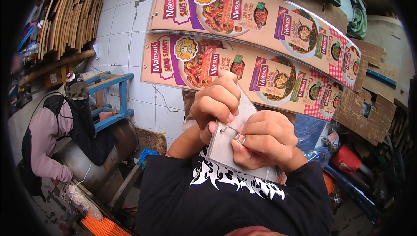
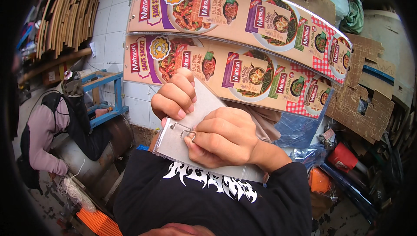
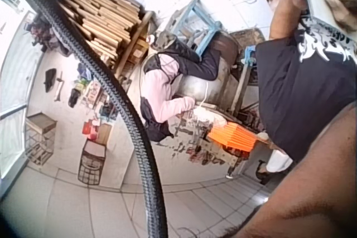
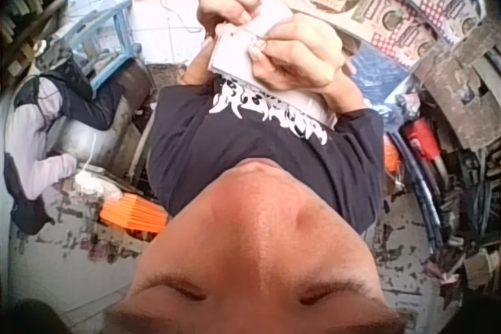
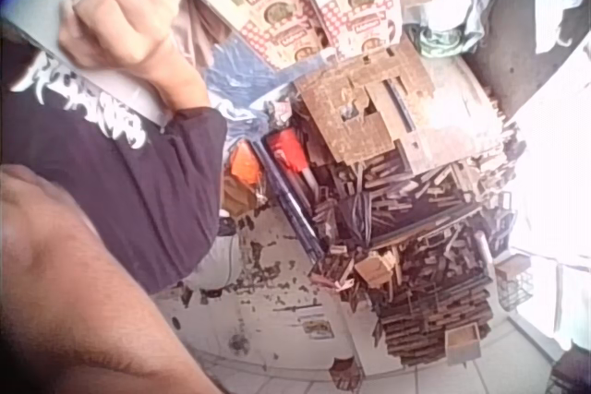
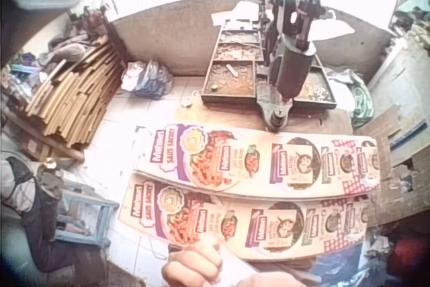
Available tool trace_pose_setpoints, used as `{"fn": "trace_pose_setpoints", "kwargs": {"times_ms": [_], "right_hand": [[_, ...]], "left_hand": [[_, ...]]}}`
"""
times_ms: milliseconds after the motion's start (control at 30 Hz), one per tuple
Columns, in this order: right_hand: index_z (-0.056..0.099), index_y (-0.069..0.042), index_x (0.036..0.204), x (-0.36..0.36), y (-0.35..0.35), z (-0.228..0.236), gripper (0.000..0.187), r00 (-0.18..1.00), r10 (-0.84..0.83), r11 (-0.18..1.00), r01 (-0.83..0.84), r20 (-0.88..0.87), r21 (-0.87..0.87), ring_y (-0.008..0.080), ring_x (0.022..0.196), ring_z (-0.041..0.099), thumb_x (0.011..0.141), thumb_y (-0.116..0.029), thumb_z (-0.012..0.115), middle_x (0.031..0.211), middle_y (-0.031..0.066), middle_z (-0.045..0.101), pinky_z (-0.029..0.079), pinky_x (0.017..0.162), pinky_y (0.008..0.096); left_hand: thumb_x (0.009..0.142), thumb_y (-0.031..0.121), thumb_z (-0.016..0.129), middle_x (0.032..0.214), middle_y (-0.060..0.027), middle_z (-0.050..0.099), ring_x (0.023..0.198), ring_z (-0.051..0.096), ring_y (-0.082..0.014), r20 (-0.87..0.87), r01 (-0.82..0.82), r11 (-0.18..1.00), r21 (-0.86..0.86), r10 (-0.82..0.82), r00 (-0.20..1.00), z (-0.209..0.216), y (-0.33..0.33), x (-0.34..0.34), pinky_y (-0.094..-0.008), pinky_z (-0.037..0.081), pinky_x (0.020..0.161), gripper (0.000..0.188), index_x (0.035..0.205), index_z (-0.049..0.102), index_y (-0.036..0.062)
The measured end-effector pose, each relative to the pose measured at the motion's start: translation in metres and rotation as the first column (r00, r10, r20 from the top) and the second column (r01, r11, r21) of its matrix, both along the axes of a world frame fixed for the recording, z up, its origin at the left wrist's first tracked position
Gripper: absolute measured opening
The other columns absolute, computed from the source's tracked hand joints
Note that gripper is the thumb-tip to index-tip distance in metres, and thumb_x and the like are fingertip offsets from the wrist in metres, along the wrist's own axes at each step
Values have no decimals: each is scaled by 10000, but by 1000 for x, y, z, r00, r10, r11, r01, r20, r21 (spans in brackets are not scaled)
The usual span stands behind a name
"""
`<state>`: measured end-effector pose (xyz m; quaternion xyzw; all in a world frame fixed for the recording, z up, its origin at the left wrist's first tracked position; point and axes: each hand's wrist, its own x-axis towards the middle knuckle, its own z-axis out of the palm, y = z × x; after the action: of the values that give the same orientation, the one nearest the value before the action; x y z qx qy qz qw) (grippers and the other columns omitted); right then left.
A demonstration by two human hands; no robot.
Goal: The person handles printed sachet packaging strips, aligning them and stapling a cardboard header to a group of sachet strips.
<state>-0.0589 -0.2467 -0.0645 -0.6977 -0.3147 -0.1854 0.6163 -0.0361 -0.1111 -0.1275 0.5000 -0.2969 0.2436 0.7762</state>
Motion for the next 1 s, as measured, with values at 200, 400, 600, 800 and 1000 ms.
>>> {"fn": "trace_pose_setpoints", "kwargs": {"times_ms": [200, 400, 600, 800, 1000], "right_hand": [[630, -23, 739, -1, 1, 1, 148, 999, -36, 999, 36, 0, -20, 170, 532, 592, 675, 35, 750, 694, 56, 605, 467, 465, 278], [619, -17, 748, -4, 2, 4, 157, 997, -75, 996, 75, 17, -54, 178, 532, 598, 674, 38, 746, 704, 66, 608, 477, 465, 282], [586, -28, 764, -4, -8, 1, 174, 991, -117, 993, 116, -72, -21, 181, 516, 593, 689, 33, 731, 700, 67, 613, 481, 451, 291], [627, -26, 735, -2, 0, 3, 143, 998, 36, 998, -33, -49, 51, 168, 514, 583, 685, 32, 747, 677, 51, 601, 457, 454, 275], [631, -21, 742, -2, 1, 1, 144, 1000, 20, 999, -19, -5, 31, 165, 514, 581, 680, 28, 752, 676, 49, 600, 455, 451, 272]], "left_hand": [[1024, 433, 471, 739, -26, 545, 623, 482, -168, 8, -13, 1000, -5, 13, 1000, 1, 0, -1, -399, 356, 713, 360, 860, 522, 116], [1026, 424, 469, 741, -29, 551, 618, 485, -167, 25, -4, 1000, 0, 4, 1000, 0, 2, 1, -389, 350, 692, 355, 867, 523, 112], [1024, 416, 474, 741, -32, 556, 617, 487, -166, 11, -11, 1000, -16, 11, 1000, -1, 0, -4, -386, 351, 693, 345, 874, 529, 110], [1021, 423, 481, 739, -32, 552, 620, 483, -165, 4, -29, 999, -37, 29, 1000, 2, -3, -2, -386, 353, 696, 353, 872, 532, 107], [1020, 431, 482, 738, -34, 550, 623, 480, -166, 19, -24, 999, -35, 25, 999, 2, -3, -1, -386, 353, 688, 363, 869, 531, 105]]}}
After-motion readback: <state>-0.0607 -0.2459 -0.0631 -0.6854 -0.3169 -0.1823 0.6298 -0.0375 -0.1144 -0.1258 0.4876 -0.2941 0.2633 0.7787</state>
